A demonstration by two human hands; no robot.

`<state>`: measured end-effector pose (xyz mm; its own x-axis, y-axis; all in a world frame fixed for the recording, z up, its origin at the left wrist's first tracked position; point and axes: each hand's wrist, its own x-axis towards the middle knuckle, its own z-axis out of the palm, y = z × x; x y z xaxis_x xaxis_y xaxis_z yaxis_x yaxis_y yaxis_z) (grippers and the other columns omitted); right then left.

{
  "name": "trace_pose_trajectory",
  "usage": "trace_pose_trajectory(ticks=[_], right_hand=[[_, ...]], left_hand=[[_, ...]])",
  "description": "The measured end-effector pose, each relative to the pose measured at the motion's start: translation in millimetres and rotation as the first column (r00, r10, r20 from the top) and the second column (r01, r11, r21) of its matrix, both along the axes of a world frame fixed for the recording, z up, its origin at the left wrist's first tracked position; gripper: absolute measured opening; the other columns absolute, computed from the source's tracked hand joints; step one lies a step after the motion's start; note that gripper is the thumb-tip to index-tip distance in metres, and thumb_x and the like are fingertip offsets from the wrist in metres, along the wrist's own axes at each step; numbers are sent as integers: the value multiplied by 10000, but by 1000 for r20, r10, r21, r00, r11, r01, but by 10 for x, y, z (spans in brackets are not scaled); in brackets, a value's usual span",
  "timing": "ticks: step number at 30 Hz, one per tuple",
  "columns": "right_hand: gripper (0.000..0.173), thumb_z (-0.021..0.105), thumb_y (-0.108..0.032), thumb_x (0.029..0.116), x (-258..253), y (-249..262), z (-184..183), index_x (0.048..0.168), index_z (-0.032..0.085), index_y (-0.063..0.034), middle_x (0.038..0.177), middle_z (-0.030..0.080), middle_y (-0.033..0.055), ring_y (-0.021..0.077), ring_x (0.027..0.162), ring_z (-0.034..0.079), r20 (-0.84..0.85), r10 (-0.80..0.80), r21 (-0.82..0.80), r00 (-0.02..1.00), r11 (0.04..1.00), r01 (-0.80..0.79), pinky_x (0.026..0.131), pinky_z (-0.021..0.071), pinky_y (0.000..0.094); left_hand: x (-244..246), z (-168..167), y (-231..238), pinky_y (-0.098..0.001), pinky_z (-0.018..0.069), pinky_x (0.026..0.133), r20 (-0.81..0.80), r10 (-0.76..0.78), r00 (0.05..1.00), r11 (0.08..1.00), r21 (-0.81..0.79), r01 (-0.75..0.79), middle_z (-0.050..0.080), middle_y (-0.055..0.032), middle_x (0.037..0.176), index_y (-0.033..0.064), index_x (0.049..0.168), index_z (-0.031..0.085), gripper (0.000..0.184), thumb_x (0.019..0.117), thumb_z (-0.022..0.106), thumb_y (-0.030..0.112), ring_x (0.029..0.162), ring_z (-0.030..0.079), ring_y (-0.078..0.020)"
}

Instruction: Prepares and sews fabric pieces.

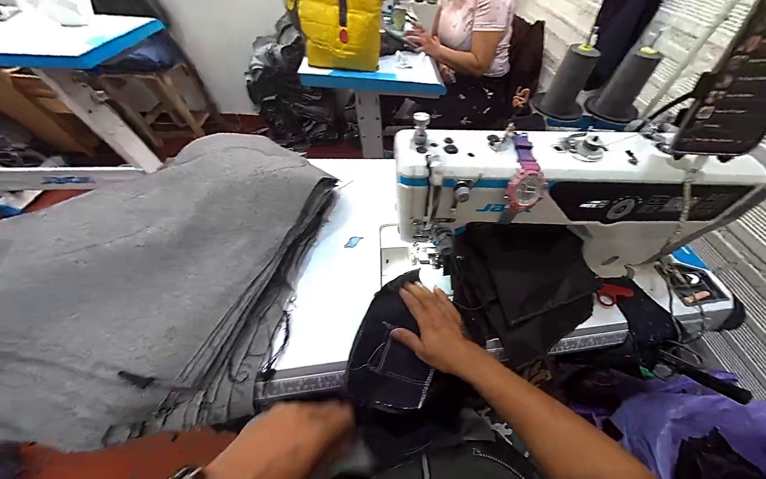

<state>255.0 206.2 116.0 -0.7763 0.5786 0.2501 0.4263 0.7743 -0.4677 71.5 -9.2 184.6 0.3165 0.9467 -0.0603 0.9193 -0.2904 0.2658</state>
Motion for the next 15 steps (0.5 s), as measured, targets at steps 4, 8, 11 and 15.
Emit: trace_pose_trajectory(ticks=[4,8,11,15], right_hand=[[746,604,-560,961,-89,-39,6,1496,504,-50,1573,467,147,306,1525,336,13,-24,-10,1000,1000,24,1255,157,598],[327,575,-92,961,-171,37,-237,1231,684,56,1272,710,181,309,1234,662,-270,-25,426,963,893,142,1081,455,489],[294,479,79,993,-204,143,-266,1214,662,146,1257,707,228,295,1214,678,-197,-134,149,971,975,165,1108,424,340],[297,432,12,1067,-255,402,380,1255,563,200,1275,609,314,219,1150,591,65,-284,-786,957,576,225,1025,431,289]], left_hand=[[168,963,36,-368,509,673,97,-263,960,890,408,203,716,-74,915,139,1109,694,184,1062,516,154,783,648,-229],[200,657,1114,-468,577,818,-24,-36,999,873,485,43,748,-80,1045,94,1025,740,212,1017,536,150,986,716,-277],[112,114,1813,-590,553,884,102,206,973,976,51,-212,696,-196,1111,-3,1089,716,241,1058,560,179,1040,694,-383],[108,106,2066,-588,531,915,126,344,930,939,-72,-338,706,-206,1052,-9,1035,715,203,1016,625,172,1036,688,-382]])
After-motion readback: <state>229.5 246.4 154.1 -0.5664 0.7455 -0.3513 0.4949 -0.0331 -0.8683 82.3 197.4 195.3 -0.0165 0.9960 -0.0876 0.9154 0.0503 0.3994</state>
